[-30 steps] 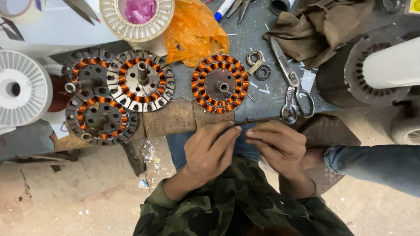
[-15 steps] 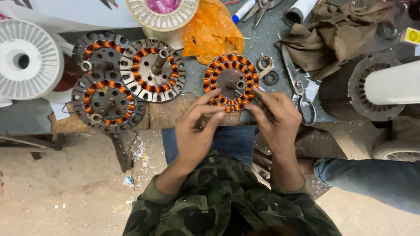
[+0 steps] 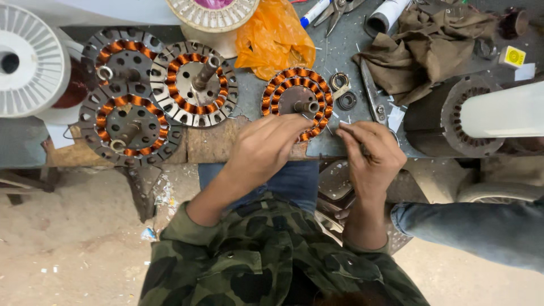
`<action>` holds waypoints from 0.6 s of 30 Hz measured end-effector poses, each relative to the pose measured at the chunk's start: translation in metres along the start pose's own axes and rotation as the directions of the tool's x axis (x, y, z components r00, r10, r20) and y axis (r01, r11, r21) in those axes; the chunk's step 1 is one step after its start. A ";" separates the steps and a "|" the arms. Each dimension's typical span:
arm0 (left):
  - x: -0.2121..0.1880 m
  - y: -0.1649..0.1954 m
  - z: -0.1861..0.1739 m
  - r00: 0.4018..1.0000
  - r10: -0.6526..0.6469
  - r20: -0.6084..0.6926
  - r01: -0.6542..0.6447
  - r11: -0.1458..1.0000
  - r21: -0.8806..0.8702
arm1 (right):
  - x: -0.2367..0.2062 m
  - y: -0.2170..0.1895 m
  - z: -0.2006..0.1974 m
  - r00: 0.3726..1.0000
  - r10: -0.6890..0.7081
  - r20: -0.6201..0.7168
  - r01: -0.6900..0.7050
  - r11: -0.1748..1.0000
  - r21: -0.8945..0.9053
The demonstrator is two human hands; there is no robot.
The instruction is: The person cuts small white paper strips with scissors and inserts them into the slots of a copper-wound rotor. They repeat this process for multiple slots, then use a metal tool to press the strips into place.
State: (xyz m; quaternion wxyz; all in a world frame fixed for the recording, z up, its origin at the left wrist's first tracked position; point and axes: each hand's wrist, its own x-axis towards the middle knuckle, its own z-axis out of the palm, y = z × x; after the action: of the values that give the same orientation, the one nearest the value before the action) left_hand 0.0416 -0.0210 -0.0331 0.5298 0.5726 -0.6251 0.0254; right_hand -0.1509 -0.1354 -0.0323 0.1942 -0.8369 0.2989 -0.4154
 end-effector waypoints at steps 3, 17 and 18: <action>0.007 -0.003 0.005 0.994 0.036 0.100 -0.037 0.999 0.015 | -0.002 -0.001 -0.005 0.999 -0.028 0.024 0.029 0.999 -0.046; 0.017 0.002 0.019 0.982 0.021 0.186 -0.027 0.999 0.031 | -0.002 -0.003 -0.007 0.973 -0.225 -0.042 0.220 0.971 -0.091; 0.017 0.002 0.019 0.981 0.024 0.193 -0.034 0.998 0.048 | -0.001 -0.002 -0.007 0.970 -0.238 -0.043 0.234 0.968 -0.087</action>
State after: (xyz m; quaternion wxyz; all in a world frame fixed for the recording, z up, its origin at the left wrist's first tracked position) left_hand 0.0312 -0.0445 -0.0283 0.4517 0.5765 -0.6809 -0.0067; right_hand -0.1562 -0.1339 -0.0273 0.1013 -0.8625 0.2188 -0.4450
